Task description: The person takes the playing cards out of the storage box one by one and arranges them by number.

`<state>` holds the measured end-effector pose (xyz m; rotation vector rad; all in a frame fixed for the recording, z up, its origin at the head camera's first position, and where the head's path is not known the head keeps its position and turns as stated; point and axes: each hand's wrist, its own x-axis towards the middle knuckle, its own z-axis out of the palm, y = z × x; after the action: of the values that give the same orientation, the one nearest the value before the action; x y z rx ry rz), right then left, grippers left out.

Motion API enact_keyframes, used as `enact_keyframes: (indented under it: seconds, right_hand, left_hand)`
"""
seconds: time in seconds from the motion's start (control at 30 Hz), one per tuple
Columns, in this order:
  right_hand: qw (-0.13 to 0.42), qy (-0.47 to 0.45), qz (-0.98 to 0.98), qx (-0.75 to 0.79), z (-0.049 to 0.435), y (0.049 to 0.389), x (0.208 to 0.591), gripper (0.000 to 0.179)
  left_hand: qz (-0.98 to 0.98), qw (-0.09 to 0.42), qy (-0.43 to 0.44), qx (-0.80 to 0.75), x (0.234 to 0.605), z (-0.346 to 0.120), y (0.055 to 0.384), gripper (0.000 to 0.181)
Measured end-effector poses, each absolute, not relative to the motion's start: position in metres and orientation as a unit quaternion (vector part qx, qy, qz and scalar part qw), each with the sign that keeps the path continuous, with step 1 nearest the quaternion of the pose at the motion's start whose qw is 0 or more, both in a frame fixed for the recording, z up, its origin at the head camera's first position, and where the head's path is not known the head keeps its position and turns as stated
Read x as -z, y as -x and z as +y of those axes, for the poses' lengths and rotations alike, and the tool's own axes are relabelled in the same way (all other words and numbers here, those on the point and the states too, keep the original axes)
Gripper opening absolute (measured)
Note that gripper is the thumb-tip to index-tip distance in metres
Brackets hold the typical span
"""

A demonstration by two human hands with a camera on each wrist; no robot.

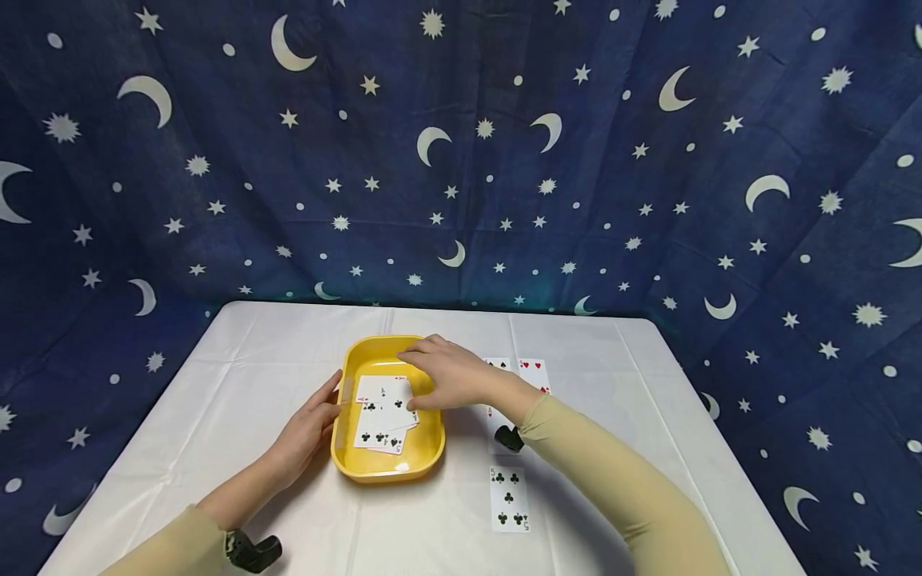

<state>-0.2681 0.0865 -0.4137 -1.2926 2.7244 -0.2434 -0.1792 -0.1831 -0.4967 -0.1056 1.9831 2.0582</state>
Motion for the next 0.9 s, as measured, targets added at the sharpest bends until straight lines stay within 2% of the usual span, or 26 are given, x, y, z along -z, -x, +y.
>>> enact_keyframes:
  seconds: [0.63, 0.9]
  right_hand:
    - [0.111, 0.438, 0.89, -0.057, 0.045, 0.28, 0.439, 0.09]
    - [0.122, 0.421, 0.894, -0.089, 0.042, 0.28, 0.444, 0.083]
  left_hand:
    - [0.683, 0.149, 0.061, -0.712, 0.498, -0.183, 0.181, 0.071]
    - [0.654, 0.159, 0.055, -0.738, 0.487, -0.183, 0.181, 0.071]
